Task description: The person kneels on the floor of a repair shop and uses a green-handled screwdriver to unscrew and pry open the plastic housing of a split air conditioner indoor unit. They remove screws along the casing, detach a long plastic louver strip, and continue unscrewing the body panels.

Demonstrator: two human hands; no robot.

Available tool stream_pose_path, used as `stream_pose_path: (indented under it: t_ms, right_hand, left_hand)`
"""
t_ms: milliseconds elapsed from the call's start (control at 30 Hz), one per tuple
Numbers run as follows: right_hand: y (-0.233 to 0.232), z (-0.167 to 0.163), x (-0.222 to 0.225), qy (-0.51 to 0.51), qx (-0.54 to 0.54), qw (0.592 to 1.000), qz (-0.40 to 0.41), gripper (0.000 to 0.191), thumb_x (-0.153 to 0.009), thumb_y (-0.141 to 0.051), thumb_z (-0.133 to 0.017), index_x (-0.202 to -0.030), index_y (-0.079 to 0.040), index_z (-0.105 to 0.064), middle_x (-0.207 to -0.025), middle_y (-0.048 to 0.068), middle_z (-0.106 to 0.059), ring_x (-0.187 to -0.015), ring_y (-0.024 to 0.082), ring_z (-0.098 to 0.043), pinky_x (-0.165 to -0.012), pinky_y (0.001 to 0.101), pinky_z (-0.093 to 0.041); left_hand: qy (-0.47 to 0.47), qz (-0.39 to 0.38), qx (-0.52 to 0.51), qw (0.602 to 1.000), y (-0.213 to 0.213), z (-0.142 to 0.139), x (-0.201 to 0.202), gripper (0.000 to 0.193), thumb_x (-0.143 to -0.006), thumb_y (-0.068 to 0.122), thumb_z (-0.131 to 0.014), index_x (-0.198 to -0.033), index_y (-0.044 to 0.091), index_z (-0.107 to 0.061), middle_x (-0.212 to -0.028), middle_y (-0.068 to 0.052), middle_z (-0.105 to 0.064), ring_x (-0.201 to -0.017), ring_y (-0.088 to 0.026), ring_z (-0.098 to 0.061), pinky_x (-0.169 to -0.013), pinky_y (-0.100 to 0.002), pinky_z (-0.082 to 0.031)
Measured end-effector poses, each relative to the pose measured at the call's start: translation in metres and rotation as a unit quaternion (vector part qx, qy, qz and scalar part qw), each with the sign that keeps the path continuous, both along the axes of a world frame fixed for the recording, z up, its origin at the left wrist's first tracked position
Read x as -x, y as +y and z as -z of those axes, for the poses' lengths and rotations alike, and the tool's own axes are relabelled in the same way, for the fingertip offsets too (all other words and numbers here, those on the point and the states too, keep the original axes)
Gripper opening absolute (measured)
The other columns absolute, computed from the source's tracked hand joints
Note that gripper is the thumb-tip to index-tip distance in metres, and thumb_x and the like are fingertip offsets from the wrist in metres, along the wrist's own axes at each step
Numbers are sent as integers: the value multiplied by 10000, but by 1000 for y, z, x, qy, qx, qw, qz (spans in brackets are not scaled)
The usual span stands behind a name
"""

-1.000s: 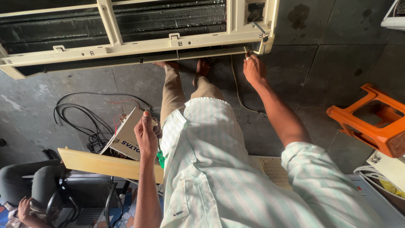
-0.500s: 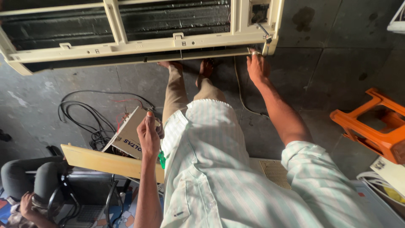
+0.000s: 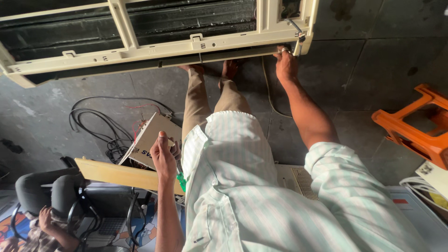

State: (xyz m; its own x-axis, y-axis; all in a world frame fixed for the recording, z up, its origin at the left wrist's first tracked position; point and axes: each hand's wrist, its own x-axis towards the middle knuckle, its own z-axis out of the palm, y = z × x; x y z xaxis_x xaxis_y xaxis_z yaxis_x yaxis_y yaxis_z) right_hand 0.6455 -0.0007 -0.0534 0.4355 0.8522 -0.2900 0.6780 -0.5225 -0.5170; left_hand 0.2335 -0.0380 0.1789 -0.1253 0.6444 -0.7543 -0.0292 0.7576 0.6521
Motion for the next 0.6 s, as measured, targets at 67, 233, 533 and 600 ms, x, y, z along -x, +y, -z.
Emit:
stream_pose_path:
  t_ms: [67,233,533,600]
  right_hand:
    - [2,-2,2,-21,-6,1000,-5,207,-999,-121,-731,-1195,-76,-680,-1099,154,-759,-997,383,-702,-813,458,-540]
    - [1,-16,28,224,-90,932,271,215,-982,-114,-614,-1192,-74,-638,-1006,91,-714,-812,251,-697,-682,381,-543]
    - [7,-27,5,622,-1,569,538,380,-934,-393,-733,-1094,-65,-625,-968,79,-691,-934,248,-685,-881,389,-574]
    - [9,-25,-6,632,19,597,494,358,-938,-386,-765,-1079,-77,-652,-1005,52,-700,-967,222,-689,-914,376,-576]
  left_hand:
    - [11,2,13,1000,0,1,-3,511,-1038,529,-521,-788,84,-531,-573,67,-342,-483,-33,-258,-443,-250,-173]
    - [18,14,7,1000,7,-3,-6,505,-1063,516,-507,-789,92,-515,-589,80,-336,-503,-28,-277,-463,-250,-201]
    - [-9,36,-15,999,26,-7,-19,512,-1066,510,-495,-748,108,-477,-578,78,-326,-496,-34,-291,-453,-252,-214]
    - [-9,34,-15,999,28,-7,-21,513,-1064,510,-496,-747,107,-472,-581,80,-324,-497,-33,-290,-452,-251,-216]
